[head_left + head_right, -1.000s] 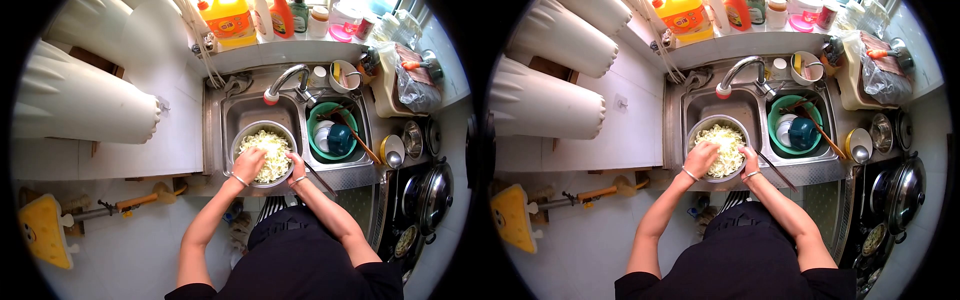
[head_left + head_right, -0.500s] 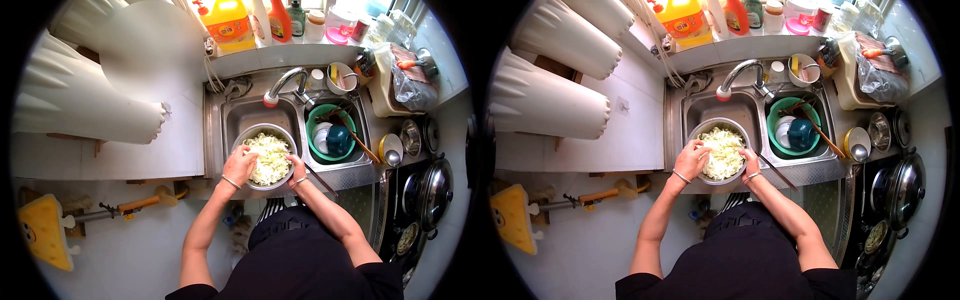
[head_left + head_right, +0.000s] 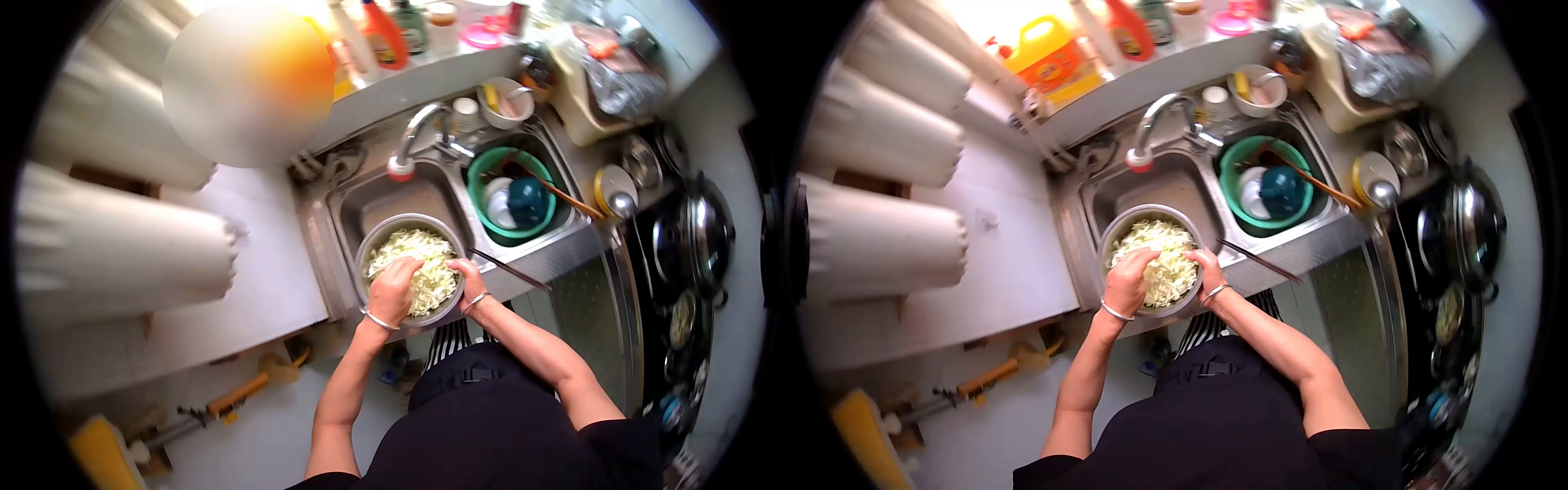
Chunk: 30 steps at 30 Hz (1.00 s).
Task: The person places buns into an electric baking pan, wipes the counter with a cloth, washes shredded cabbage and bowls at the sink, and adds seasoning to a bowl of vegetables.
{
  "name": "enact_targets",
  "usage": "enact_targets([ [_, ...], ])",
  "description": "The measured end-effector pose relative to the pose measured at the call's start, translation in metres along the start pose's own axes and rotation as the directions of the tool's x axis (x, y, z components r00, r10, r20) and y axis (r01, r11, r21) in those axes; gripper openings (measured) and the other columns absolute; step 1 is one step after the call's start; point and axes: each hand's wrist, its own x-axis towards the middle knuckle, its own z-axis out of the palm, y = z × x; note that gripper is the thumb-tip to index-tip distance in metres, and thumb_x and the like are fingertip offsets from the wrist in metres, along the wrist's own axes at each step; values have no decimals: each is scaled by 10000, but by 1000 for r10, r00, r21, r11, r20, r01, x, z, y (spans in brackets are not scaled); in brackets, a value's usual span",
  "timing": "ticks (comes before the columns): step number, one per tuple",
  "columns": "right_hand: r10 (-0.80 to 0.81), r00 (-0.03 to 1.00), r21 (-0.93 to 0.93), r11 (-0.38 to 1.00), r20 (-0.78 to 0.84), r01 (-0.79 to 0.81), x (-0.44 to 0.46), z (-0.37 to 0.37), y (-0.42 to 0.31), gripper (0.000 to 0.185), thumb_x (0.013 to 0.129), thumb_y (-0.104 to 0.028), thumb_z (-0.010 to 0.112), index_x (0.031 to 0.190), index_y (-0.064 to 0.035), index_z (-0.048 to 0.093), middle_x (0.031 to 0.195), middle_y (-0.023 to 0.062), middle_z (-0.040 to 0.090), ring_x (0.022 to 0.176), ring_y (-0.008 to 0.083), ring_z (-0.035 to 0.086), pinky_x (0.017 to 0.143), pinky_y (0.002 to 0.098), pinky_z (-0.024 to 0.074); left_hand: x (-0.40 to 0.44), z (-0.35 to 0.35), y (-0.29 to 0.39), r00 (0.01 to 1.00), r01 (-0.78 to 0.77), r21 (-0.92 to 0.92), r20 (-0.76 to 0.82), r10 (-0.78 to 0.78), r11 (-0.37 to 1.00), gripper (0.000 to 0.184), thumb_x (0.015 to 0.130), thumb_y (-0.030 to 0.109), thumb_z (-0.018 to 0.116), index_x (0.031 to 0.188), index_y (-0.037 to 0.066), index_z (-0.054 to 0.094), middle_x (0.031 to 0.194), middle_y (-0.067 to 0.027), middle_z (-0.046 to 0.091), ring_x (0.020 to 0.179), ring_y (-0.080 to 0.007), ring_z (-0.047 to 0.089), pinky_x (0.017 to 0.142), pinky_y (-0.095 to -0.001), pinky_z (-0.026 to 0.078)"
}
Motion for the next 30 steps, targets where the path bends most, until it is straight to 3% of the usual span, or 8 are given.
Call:
enact_targets([
  [5, -224, 975, -43, 974, -7, 224, -31, -28, 0, 428, 739, -121, 566, 1153, -48, 487, 1008, 90, 574, 920, 185, 575, 806, 320, 486, -9, 20, 6, 982, -127, -138, 122, 144, 982, 295, 622, -124, 460, 823, 36, 606, 739, -120, 582, 754, -310, 581, 693, -371, 458],
  [7, -245, 969, 22, 969, -12, 245, -49, -42, 0, 454, 755, -107, 544, 1202, -58, 487, 1045, 89, 575, 960, 190, 569, 832, 319, 476, -6, 26, 27, 967, -175, -152, 159, 199, 973, 281, 625, -94, 491, 827, 57, 615, 765, -87, 592, 806, -277, 587, 761, -383, 435],
  [9, -253, 966, 55, 965, -61, 256, -74, -53, -3, 481, 759, -107, 537, 1233, -60, 473, 1062, 95, 576, 963, 193, 572, 830, 318, 480, -2, 32, 61, 949, -304, 20, 92, 301, 952, 234, 669, -58, 536, 835, 81, 626, 794, -39, 599, 871, -246, 579, 834, -422, 391],
  [14, -316, 948, 159, 935, -42, 318, -121, -102, -2, 481, 765, -133, 532, 1234, -51, 465, 1066, 107, 575, 959, 204, 579, 819, 333, 494, -16, 65, 117, 946, -275, -35, 169, 277, 961, 127, 682, 172, 740, 750, 137, 639, 799, -5, 587, 852, -206, 557, 787, -360, 379],
  [19, -403, 906, 194, 886, -130, 422, -198, -153, -14, 490, 771, -162, 511, 1250, -72, 460, 1074, 107, 569, 974, 204, 568, 840, 339, 482, -33, 103, 198, 916, -298, -204, 213, 340, 932, 180, 698, -18, 648, 858, 58, 619, 830, -97, 558, 740, -270, 581, 641, -354, 474],
  [22, -409, 893, 260, 856, -188, 447, -248, -199, -18, 486, 767, -171, 522, 1240, -76, 467, 1065, 105, 572, 947, 198, 579, 816, 339, 493, -54, 138, 247, 867, -344, -326, 250, 432, 880, 237, 709, -118, 523, 867, 23, 628, 869, -127, 584, 795, -291, 599, 703, -362, 483],
  [29, -449, 801, 404, 698, -397, 591, -351, -285, -9, 437, 766, -170, 564, 1177, -37, 503, 1003, 103, 600, 877, 194, 606, 777, 332, 509, -93, 205, 361, 722, -483, -458, 274, 636, 746, 283, 680, -111, 485, 881, 28, 627, 958, -106, 627, 1002, -298, 597, 937, -460, 440],
  [30, -478, 760, 392, 659, -441, 642, -358, -297, -5, 409, 765, -182, 583, 1135, -17, 526, 968, 102, 611, 851, 196, 615, 763, 335, 514, -98, 218, 370, 707, -479, -506, 262, 657, 717, 283, 690, -108, 481, 889, 27, 630, 972, -111, 630, 989, -296, 604, 893, -424, 473],
])
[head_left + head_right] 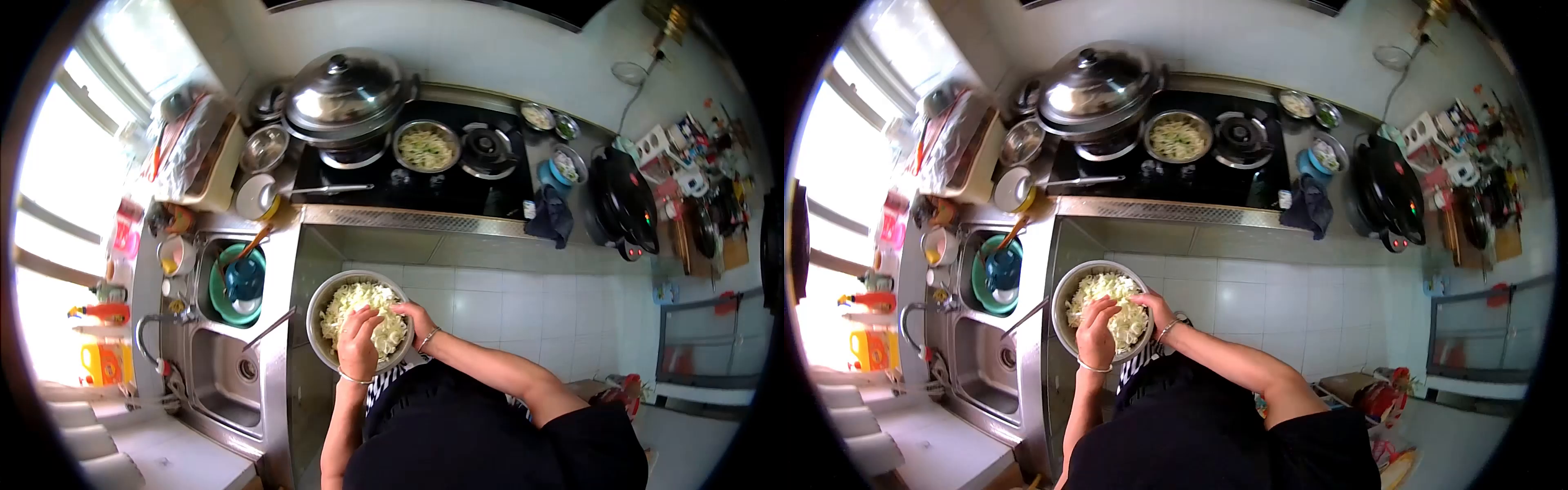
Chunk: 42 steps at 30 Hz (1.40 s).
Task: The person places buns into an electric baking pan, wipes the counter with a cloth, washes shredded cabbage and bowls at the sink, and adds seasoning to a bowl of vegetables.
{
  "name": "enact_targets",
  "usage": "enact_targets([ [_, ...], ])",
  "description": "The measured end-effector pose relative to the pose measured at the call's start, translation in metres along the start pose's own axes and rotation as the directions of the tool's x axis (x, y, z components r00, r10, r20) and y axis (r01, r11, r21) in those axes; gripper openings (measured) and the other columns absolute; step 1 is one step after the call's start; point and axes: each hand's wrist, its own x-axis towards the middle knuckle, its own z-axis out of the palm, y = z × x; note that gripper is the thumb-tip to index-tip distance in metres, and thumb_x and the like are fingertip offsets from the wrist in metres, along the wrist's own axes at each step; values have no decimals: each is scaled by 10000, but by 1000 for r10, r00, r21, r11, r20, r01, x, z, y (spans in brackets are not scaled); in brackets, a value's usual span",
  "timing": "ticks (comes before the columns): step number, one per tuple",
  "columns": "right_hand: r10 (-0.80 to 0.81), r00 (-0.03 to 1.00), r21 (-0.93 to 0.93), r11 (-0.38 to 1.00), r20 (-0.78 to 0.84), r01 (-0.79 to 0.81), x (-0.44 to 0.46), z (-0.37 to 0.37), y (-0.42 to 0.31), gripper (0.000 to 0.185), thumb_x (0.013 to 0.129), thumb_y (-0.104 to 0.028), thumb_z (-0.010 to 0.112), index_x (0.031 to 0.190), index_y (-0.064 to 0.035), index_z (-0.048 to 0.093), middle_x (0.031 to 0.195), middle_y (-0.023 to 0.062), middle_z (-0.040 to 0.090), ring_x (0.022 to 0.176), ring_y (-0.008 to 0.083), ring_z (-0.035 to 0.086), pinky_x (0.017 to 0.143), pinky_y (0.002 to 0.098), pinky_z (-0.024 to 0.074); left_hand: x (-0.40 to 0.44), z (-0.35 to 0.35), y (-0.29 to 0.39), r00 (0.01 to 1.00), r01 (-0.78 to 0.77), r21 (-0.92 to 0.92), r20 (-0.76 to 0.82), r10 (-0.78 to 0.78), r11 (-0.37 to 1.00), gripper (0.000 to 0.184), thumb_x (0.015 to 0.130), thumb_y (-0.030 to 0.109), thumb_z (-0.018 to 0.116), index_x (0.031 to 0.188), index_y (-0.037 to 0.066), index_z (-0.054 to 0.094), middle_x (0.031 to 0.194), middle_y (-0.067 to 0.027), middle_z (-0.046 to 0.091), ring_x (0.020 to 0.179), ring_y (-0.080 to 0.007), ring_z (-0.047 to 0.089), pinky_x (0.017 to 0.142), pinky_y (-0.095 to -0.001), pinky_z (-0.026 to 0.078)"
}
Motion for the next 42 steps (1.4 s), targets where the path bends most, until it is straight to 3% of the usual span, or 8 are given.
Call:
enact_targets([
  [3, -78, 990, 95, 991, -115, 89, -15, -22, -26, 378, 760, -201, 600, 1085, -14, 552, 952, 101, 617, 856, 202, 616, 758, 334, 515, 30, 30, 17, 995, -63, -91, 73, 69, 994, 256, 697, -78, 519, 899, 28, 635, 953, -116, 634, 898, -276, 629, 737, -335, 522],
  [7, -182, 966, 296, 927, -185, 231, -32, -49, -51, 368, 752, -234, 618, 1042, -13, 570, 950, 117, 622, 885, 241, 611, 809, 374, 495, 68, 57, 33, 933, -260, -44, 246, 263, 965, 158, 700, 40, 673, 852, 73, 650, 845, -46, 646, 883, -223, 616, 726, -323, 451],
  [9, -240, 930, 301, 898, -278, 322, -41, -60, -73, 368, 756, -245, 612, 1039, -13, 576, 968, 119, 625, 902, 261, 606, 836, 396, 483, 93, 80, 43, 872, -445, -65, 195, 448, 893, 151, 691, 67, 669, 836, 104, 651, 835, -5, 647, 908, -189, 589, 760, -328, 407],
  [19, -465, 779, 338, 716, -421, 611, -69, -170, -180, 383, 769, -247, 574, 1082, -27, 583, 1060, 108, 618, 970, 248, 589, 879, 374, 461, 159, 213, 117, 812, -550, -147, 136, 568, 822, 179, 681, 42, 625, 839, 119, 661, 798, 24, 631, 762, -165, 557, 643, -316, 381],
  [23, -438, 807, 334, 750, -396, 571, -64, -217, -245, 416, 765, -247, 580, 1113, -20, 570, 1081, 106, 612, 992, 249, 581, 894, 369, 455, 182, 272, 150, 859, -490, -77, 126, 496, 868, 154, 687, 66, 595, 821, 119, 652, 796, 18, 626, 786, -157, 565, 650, -315, 385],
  [29, -361, 899, 333, 840, -247, 429, -39, -280, -334, 433, 740, -225, 570, 1121, -20, 564, 1081, 117, 610, 1004, 273, 578, 906, 400, 454, 205, 330, 162, 992, -124, 116, 42, 120, 985, 239, 713, 53, 647, 948, 102, 643, 896, -23, 639, 846, -218, 566, 731, -349, 408],
  [39, -216, 961, 331, 906, -172, 262, 23, -324, -385, 537, 719, -242, 533, 1196, 3, 507, 1150, 167, 573, 1027, 320, 565, 933, 437, 437, 220, 384, 122, 958, 286, 259, -106, -267, 923, 458, 707, 94, 702, 1144, 70, 568, 1030, -107, 602, 1006, -290, 531, 886, -388, 404],
  [42, -195, 949, 310, 912, -247, 268, 2, -336, -387, 532, 709, -233, 535, 1184, 6, 512, 1122, 166, 581, 1004, 317, 571, 921, 437, 444, 221, 403, 108, 929, 334, 190, 98, -357, 923, 492, 725, 171, 688, 1173, 36, 536, 1010, -133, 605, 975, -317, 541, 848, -405, 426],
])
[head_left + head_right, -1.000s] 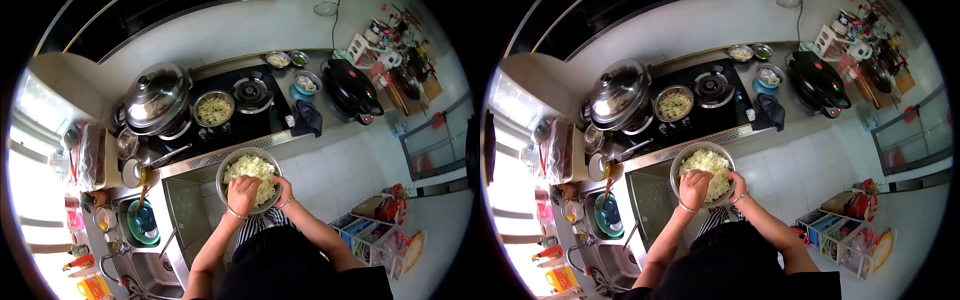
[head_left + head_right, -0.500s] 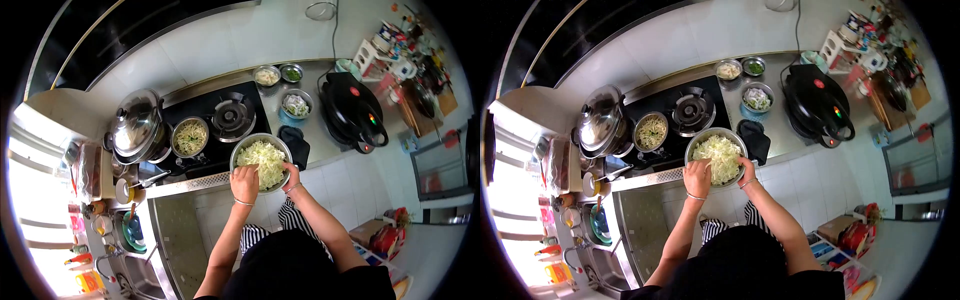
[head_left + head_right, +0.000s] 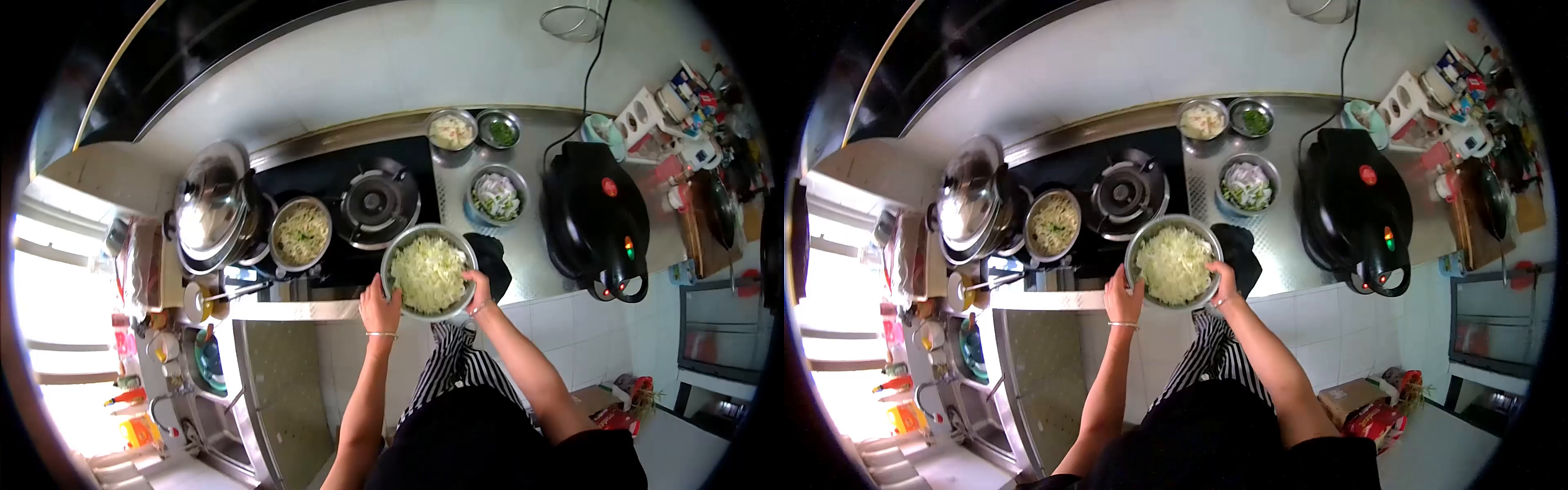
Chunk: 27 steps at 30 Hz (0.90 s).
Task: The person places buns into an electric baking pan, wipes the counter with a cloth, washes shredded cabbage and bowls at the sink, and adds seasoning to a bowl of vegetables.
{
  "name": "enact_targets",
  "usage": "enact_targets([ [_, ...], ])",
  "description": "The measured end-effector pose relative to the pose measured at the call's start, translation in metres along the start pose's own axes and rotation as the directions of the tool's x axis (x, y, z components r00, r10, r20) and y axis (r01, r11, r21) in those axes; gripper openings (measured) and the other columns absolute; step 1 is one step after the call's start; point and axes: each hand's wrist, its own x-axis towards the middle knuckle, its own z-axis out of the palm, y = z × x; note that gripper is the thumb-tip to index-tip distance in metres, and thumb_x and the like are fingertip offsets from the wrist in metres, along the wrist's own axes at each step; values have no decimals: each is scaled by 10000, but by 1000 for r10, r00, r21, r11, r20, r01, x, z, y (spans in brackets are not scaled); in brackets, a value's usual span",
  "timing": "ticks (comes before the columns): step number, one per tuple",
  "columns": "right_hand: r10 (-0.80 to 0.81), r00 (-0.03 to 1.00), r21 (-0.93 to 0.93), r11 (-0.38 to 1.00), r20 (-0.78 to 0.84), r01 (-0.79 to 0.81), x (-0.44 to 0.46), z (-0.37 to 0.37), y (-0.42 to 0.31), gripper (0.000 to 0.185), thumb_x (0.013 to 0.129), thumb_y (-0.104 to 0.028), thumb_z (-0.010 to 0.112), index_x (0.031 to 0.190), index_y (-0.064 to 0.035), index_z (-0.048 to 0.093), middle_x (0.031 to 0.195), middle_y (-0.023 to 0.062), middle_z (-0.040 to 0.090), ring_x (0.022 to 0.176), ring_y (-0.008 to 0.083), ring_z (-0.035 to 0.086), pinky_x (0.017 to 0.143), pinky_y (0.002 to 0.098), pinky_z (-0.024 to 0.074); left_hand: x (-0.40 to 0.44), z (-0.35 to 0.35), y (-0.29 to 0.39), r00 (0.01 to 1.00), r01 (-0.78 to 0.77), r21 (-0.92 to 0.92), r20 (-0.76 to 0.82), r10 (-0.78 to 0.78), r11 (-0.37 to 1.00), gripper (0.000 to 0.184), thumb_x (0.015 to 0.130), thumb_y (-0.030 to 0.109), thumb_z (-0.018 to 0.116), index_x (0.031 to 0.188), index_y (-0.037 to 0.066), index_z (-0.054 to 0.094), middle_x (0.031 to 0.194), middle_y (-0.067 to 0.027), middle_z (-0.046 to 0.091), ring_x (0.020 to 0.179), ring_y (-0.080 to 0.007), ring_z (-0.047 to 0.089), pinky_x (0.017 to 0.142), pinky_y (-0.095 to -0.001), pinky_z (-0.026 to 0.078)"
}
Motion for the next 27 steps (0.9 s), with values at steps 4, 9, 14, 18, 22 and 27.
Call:
enact_targets([
  [4, -79, 993, -43, 996, -84, 75, -23, -45, -34, 523, 693, -217, 546, 1169, -1, 524, 1087, 159, 596, 981, 311, 581, 903, 434, 454, 2, 35, 19, 959, 60, -181, 284, -6, 982, 460, 736, 227, 664, 1132, 25, 545, 920, -152, 625, 864, -345, 576, 749, -432, 462],
  [9, -116, 991, -50, 992, -63, 113, -37, -92, -75, 548, 691, -208, 531, 1197, 3, 509, 1100, 163, 592, 990, 309, 579, 899, 423, 457, -13, 72, 48, 935, 27, -250, 348, 64, 968, 361, 749, 222, 666, 1049, 55, 557, 707, -116, 613, 649, -293, 607, 588, -386, 474],
  [14, -134, 988, -74, 989, -78, 129, -36, -97, -102, 511, 715, -205, 536, 1177, 14, 518, 1086, 157, 598, 988, 295, 581, 894, 406, 462, -5, 87, 67, 872, 111, -187, 489, -6, 976, 386, 792, 244, 613, 1121, 81, 496, 737, -165, 632, 682, -371, 617, 620, -469, 478],
  [18, -176, 973, -331, 936, -151, 118, -29, -87, -113, 430, 751, -256, 612, 1076, 22, 573, 1017, 119, 621, 922, 234, 604, 823, 357, 482, -5, 94, 67, 906, 165, -143, 413, -93, 976, 358, 784, 218, 596, 1098, 78, 500, 696, -162, 625, 673, -368, 615, 614, -469, 477],
  [22, -325, 939, -677, 717, -112, 167, -22, -75, -112, 437, 803, -309, 601, 1052, 50, 590, 991, 99, 630, 900, 170, 592, 793, 298, 456, -8, 91, 56, 941, 140, -136, 325, -89, 981, 354, 787, 219, 600, 1091, 65, 501, 696, -150, 620, 658, -351, 613, 603, -453, 474],
  [27, -406, 913, -938, 309, 22, 159, -4, -62, -129, 429, 864, -328, 540, 1111, 21, 580, 1034, 119, 631, 936, 191, 589, 804, 307, 442, -12, 94, 50, 944, 192, -160, 301, -137, 968, 374, 795, 224, 611, 1109, 57, 497, 670, -116, 603, 647, -332, 607, 595, -436, 466],
])
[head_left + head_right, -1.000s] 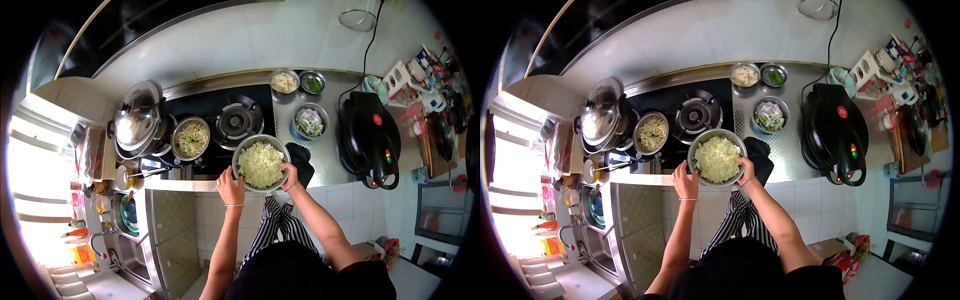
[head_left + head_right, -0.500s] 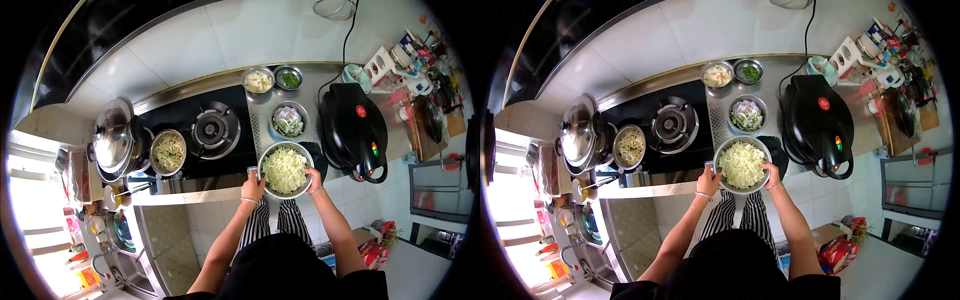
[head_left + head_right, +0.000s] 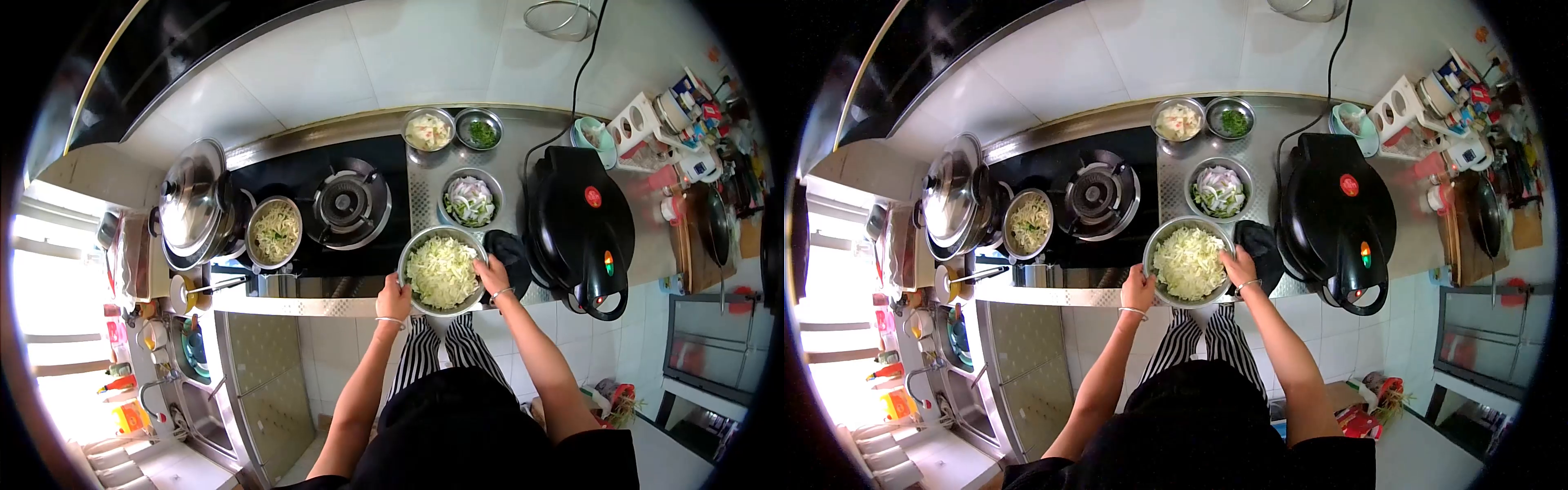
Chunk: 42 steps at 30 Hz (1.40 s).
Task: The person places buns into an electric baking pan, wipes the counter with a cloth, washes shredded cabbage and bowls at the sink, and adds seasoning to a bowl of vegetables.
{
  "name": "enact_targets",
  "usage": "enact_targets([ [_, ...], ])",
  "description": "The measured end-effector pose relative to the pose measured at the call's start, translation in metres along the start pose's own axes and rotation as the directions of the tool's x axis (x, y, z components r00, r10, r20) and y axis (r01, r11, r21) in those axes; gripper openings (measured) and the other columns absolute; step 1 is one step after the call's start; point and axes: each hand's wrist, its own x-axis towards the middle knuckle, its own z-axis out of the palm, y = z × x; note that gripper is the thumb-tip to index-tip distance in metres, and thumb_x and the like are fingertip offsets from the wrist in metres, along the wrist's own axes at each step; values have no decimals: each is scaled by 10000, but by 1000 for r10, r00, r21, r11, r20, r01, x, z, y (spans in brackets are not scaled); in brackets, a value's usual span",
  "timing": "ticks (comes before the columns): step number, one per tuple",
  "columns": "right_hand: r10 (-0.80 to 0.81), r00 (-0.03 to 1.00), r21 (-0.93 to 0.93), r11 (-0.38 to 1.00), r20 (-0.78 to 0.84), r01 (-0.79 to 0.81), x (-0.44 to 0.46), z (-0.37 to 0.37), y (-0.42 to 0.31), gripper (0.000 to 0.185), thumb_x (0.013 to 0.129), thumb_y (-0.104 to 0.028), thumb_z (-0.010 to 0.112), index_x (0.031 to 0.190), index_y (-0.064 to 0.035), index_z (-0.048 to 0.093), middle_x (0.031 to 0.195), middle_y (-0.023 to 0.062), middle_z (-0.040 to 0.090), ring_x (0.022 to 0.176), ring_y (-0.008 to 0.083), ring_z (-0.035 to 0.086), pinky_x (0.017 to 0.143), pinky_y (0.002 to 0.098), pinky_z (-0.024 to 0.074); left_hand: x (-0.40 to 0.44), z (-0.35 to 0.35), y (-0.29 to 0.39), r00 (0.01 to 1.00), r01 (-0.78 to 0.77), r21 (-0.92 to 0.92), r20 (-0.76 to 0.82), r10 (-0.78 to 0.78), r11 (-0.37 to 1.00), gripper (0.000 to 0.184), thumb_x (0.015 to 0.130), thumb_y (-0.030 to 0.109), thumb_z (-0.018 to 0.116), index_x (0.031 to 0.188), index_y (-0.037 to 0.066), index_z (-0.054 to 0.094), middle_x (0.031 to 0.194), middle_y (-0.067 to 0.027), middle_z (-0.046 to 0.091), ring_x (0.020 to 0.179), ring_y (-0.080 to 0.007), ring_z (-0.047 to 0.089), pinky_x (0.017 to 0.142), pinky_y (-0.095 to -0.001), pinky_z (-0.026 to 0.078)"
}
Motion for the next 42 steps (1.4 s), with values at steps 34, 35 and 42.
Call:
enact_targets([
  [34, 143, 987, 701, 697, 73, -152, 80, -33, -104, 148, 798, -146, 540, 828, -1, 550, 732, 117, 623, 603, 215, 623, 589, 359, 564, 40, 43, 39, 983, 106, 90, 138, -118, 990, 374, 841, 262, 574, 1084, -9, 488, 789, -182, 634, 729, -339, 631, 655, -435, 486],
  [35, 145, 985, 703, 692, 90, -166, 71, -33, -101, 144, 795, -140, 539, 827, 0, 550, 733, 119, 623, 607, 217, 625, 586, 360, 565, 40, 38, 46, 992, -76, 165, -92, 92, 983, 390, 836, 244, 577, 1118, -7, 482, 855, -185, 636, 772, -355, 620, 681, -442, 484],
  [42, 84, 996, 616, 784, 17, -76, 34, -30, -82, 242, 790, -62, 501, 1001, 57, 506, 857, 138, 619, 666, 237, 647, 570, 333, 572, 77, 48, 90, 979, -201, -446, -111, 169, 872, 305, 889, 104, 529, 1183, 25, 543, 1023, -78, 639, 806, -143, 601, 673, -254, 482],
])
